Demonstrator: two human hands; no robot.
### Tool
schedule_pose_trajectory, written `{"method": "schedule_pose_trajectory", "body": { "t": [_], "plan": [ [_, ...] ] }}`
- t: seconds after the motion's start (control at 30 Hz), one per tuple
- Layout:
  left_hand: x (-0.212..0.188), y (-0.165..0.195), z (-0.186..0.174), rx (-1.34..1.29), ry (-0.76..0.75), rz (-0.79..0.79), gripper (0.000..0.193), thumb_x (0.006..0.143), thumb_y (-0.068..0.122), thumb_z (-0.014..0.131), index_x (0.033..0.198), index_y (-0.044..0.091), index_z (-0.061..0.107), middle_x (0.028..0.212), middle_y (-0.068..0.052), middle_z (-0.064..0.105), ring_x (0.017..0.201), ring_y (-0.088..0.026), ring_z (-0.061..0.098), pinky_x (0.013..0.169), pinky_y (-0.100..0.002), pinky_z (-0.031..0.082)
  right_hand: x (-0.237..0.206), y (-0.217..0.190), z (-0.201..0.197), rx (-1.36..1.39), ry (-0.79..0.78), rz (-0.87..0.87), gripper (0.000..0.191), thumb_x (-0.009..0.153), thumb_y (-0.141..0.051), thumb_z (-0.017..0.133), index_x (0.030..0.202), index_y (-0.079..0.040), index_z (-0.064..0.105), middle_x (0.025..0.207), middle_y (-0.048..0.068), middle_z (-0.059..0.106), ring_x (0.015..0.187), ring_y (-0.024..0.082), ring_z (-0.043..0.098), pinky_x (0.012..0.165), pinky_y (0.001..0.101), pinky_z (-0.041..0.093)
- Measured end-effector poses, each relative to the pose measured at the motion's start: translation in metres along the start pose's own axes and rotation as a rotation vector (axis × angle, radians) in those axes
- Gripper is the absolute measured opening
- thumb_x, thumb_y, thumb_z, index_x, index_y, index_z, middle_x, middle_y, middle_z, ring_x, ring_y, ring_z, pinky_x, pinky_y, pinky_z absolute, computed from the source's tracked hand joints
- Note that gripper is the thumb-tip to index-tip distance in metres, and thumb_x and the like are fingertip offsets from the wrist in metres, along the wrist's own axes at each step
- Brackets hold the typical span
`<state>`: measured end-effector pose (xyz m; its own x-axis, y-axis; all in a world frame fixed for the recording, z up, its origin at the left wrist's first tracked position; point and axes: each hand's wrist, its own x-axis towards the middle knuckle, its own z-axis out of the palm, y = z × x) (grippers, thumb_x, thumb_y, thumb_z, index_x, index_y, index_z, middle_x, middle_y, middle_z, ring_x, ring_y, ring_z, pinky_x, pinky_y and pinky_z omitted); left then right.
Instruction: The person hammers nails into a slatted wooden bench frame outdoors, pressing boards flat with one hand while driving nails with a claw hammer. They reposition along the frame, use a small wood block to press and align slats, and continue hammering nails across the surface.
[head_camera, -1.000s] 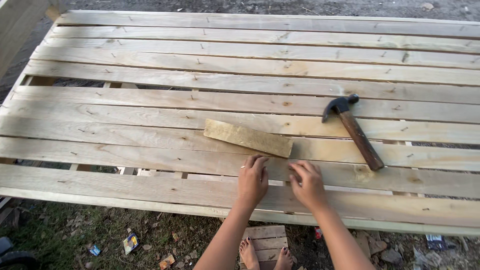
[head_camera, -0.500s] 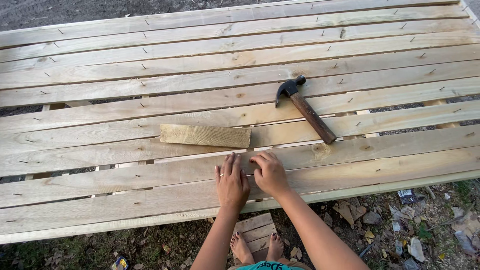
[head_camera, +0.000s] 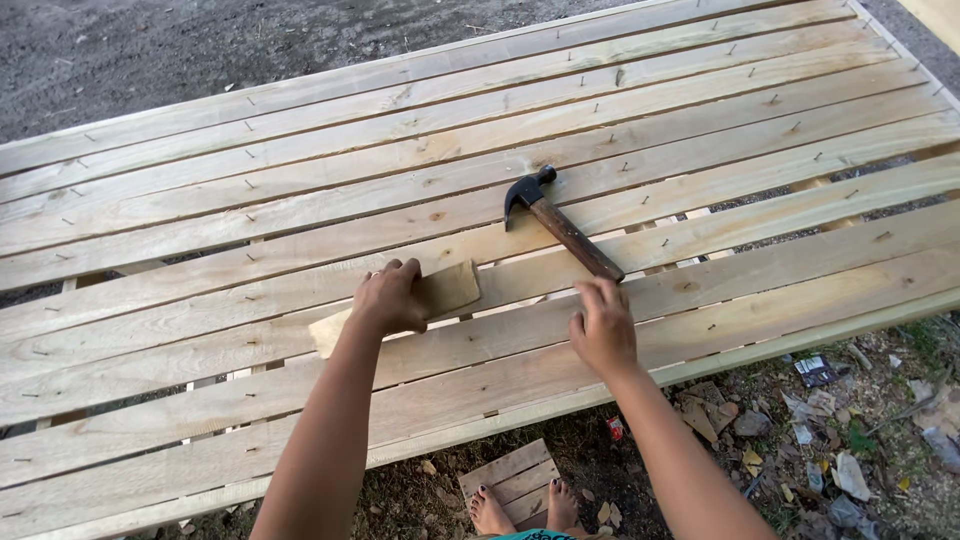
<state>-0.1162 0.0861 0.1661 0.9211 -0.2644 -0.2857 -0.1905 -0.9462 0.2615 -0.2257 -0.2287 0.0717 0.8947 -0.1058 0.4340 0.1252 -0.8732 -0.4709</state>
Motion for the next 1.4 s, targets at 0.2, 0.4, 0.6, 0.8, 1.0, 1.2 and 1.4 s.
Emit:
{"method": "schedule_pose_trajectory", "body": {
  "t": [0.2, 0.4, 0.6, 0.8, 1.0, 1.2, 1.4],
  "plan": [
    [-0.002, 0.099, -0.008, -0.659, 0.493, 0.321, 0.069, 0.057, 0.026, 0.1, 0.109, 0.006, 0.06, 0.099, -0.01, 0.073, 0.09, -0.027, 0.071, 0.076, -0.039, 0.058, 0.073, 0.03, 0.012, -0.326, -0.387, 0.284, 0.066, 0.091, -0.034, 0.072, 0.142, -0.003, 0.044, 0.134, 0.019, 0.051, 0.127, 0.039, 0.05, 0.102, 0.0538, 0.044],
    [-0.007, 0.196, 0.053, -1.75, 0.281, 0.355, 0.025, 0.08, 0.008, 0.085, 0.102, 0.002, 0.075, 0.097, -0.003, 0.079, 0.089, -0.01, 0.072, 0.08, -0.028, 0.059, 0.11, 0.047, -0.007, -0.324, -0.412, 0.28, 0.052, 0.092, -0.047, 0.069, 0.12, -0.004, 0.059, 0.116, 0.02, 0.069, 0.111, 0.04, 0.064, 0.092, 0.0511, 0.054],
    [0.005, 0.24, 0.105, -1.756, 0.19, 0.403, 0.026, 0.084, 0.006, 0.085, 0.106, 0.002, 0.071, 0.098, -0.002, 0.077, 0.091, -0.01, 0.07, 0.083, -0.03, 0.059, 0.075, 0.107, -0.109, -0.007, -0.398, 0.457, 0.04, 0.092, -0.047, 0.067, 0.096, -0.007, 0.072, 0.082, 0.014, 0.073, 0.078, 0.028, 0.069, 0.072, 0.0426, 0.053],
    [0.02, 0.283, 0.119, -1.729, 0.181, 0.482, 0.041, 0.084, 0.01, 0.085, 0.118, 0.006, 0.062, 0.106, -0.002, 0.075, 0.097, -0.01, 0.07, 0.088, -0.03, 0.059, -0.006, 0.115, -0.199, 0.658, -0.119, 0.576, 0.036, 0.096, -0.038, 0.065, 0.104, -0.003, 0.068, 0.076, -0.001, 0.055, 0.06, 0.009, 0.047, 0.05, 0.0259, 0.04],
    [0.03, 0.318, 0.125, -1.693, 0.19, 0.549, 0.045, 0.086, 0.013, 0.084, 0.122, 0.007, 0.059, 0.111, -0.003, 0.073, 0.1, -0.011, 0.068, 0.09, -0.03, 0.058, -0.035, 0.083, -0.248, 0.942, 0.03, 0.281, 0.038, 0.1, -0.033, 0.067, 0.114, 0.002, 0.065, 0.085, 0.001, 0.062, 0.073, 0.009, 0.058, 0.063, 0.0248, 0.051],
    [0.028, 0.336, 0.135, -1.537, 0.286, 0.6, 0.036, 0.092, 0.014, 0.08, 0.118, 0.005, 0.057, 0.104, -0.001, 0.066, 0.093, -0.01, 0.059, 0.082, -0.027, 0.053, -0.014, 0.047, -0.276, 0.823, -0.096, 0.365, 0.034, 0.089, -0.022, 0.076, 0.112, 0.0, 0.063, 0.077, 0.005, 0.062, 0.06, 0.011, 0.056, 0.053, 0.0273, 0.048],
    [0.022, 0.329, 0.141, -1.109, 0.375, 0.768, 0.032, 0.096, 0.011, 0.075, 0.11, 0.002, 0.048, 0.097, -0.013, 0.061, 0.088, -0.027, 0.057, 0.08, -0.038, 0.052, 0.002, -0.02, -0.338, 0.353, -0.134, 0.304, 0.026, 0.097, -0.031, 0.06, 0.101, -0.006, 0.062, 0.067, 0.003, 0.065, 0.055, 0.01, 0.063, 0.049, 0.0277, 0.054]
  ]
}}
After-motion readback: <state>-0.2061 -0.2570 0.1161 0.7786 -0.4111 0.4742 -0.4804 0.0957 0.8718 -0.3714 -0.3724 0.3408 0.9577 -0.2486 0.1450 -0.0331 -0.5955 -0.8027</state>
